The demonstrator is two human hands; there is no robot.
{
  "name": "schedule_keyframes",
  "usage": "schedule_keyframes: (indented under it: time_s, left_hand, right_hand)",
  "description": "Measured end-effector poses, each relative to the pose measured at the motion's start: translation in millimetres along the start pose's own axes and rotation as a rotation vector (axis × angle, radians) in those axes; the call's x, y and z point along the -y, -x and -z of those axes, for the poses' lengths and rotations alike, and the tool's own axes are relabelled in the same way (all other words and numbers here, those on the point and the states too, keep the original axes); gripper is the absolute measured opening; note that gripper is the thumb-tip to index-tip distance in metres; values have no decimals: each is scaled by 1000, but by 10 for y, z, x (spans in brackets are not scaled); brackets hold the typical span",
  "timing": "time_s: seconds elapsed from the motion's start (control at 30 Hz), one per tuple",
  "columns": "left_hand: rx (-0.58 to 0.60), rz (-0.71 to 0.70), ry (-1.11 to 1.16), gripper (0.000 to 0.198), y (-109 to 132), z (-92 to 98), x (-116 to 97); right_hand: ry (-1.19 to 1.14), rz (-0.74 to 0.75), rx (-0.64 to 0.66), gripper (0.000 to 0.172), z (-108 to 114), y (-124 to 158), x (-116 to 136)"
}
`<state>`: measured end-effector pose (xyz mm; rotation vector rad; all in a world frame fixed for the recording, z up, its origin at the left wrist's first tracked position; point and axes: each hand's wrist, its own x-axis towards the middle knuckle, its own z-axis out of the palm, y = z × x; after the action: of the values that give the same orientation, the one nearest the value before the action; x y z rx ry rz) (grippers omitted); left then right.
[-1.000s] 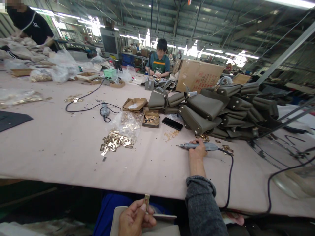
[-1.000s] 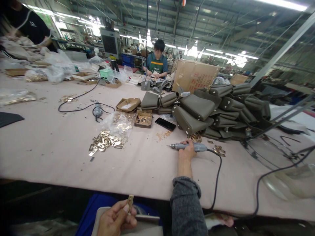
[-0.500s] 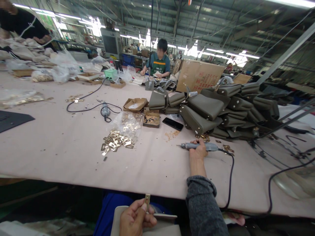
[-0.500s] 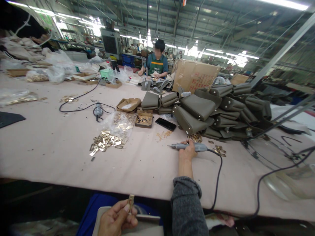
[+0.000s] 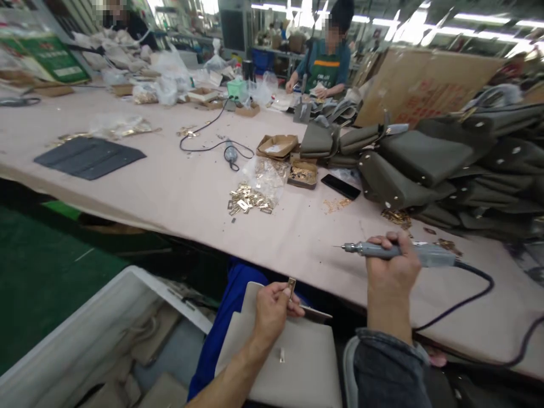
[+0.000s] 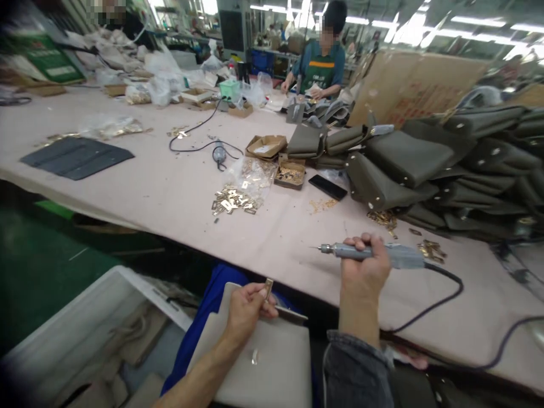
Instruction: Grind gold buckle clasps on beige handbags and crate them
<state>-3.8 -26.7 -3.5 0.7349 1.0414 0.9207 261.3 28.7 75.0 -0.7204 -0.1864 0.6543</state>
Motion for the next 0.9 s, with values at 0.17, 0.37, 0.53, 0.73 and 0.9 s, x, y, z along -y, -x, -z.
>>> schedule_keyframes:
  time_s: [0.17, 0.37, 0.53, 0.73, 0.9]
  left_hand:
    - [-37, 10, -2, 37, 62, -16, 33]
    - [-13, -43, -31, 33, 111, 10, 102]
    - [-32, -33, -17, 34, 167, 6, 88]
    - [-20, -34, -23, 31, 173, 12, 104]
    - [-22, -38, -13, 31, 197, 10, 97]
  right_hand:
    - [145, -44, 99, 27, -189, 963, -39]
    - [324, 109, 184, 18, -343, 1534, -242]
    - [374, 148, 246, 19, -363, 1640, -324]
    - [383, 130, 269, 15, -367, 1705, -383]
    - [390, 145, 276, 18, -372, 1737, -419]
